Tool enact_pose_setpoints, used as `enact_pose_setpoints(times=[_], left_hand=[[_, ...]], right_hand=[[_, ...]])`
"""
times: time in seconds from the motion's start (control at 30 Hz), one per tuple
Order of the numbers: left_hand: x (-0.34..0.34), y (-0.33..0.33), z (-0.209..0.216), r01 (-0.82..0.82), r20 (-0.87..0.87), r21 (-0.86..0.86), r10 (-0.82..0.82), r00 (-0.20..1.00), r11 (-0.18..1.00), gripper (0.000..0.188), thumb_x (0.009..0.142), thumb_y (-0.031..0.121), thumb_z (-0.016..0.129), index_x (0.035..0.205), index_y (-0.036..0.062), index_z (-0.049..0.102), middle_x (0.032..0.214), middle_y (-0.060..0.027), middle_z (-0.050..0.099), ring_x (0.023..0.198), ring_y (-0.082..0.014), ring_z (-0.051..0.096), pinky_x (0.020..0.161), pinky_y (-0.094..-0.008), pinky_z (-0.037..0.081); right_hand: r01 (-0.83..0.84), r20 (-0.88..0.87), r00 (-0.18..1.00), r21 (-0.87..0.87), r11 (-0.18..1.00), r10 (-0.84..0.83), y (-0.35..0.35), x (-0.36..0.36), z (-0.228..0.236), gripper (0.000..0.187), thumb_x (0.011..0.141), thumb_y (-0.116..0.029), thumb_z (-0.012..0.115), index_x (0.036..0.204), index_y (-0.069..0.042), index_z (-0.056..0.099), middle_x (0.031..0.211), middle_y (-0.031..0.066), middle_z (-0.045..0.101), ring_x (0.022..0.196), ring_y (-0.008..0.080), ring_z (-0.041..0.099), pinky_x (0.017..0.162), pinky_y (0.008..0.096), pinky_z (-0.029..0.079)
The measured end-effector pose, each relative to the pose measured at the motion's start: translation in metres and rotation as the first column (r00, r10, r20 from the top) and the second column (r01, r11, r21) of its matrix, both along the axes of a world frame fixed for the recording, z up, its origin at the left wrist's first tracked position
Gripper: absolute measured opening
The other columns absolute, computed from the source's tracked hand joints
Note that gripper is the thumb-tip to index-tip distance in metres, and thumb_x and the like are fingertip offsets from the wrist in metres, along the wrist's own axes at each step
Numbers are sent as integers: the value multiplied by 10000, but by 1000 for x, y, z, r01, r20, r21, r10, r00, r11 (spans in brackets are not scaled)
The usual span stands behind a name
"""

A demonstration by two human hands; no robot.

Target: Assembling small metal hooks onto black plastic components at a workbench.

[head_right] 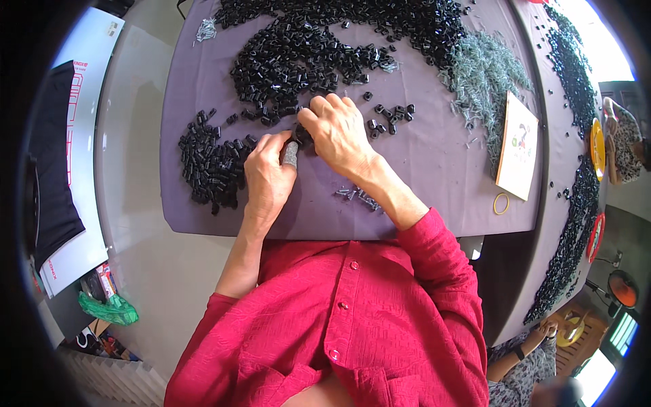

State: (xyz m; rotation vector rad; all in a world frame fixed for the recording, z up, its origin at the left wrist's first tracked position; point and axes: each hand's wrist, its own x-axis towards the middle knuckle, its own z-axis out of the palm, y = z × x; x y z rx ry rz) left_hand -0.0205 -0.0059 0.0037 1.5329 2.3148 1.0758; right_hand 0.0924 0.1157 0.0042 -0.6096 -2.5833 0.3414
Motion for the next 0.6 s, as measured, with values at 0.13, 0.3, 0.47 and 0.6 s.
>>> enact_pose_setpoints(times=[0.13, 0.3, 0.47, 0.6], left_hand=[[-2, 1, -1, 59, -3, -59, -59, 998, 997, 368, 716, -50, 608, 1077, 20, 624, 946, -165, 619, 823, -377, 648, 728, -439, 523], [-1, 1, 3, 65, -22, -71, -67, 998, 995, 375, 712, -46, 614, 1082, 18, 620, 957, -160, 614, 827, -370, 650, 728, -436, 525], [-1, 0, 4, 51, -39, -105, -55, 998, 993, 391, 709, -40, 622, 1093, 32, 622, 969, -149, 614, 828, -365, 653, 725, -434, 526], [-1, -1, 3, 21, -54, -78, -25, 998, 997, 328, 750, -34, 631, 1066, 54, 652, 938, -134, 631, 813, -353, 655, 707, -424, 520]], right_hand=[[8, 2, 1000, 34, 999, -8, -2, 1, -7, 43, 743, -129, 595, 759, -117, 634, 807, 38, 537, 812, 232, 541, 716, 363, 421], [17, 4, 1000, 43, 999, -17, -3, 0, -7, 46, 748, -128, 590, 732, -117, 631, 798, 31, 529, 813, 225, 537, 725, 363, 414], [24, 4, 1000, 34, 999, -24, -2, 3, -7, 74, 769, -84, 642, 838, -88, 616, 805, 57, 544, 804, 259, 534, 716, 383, 426], [65, -53, 997, 27, 998, -63, -4, 14, -4, 126, 762, -62, 652, 868, -72, 587, 810, 68, 547, 799, 269, 537, 720, 386, 428]])
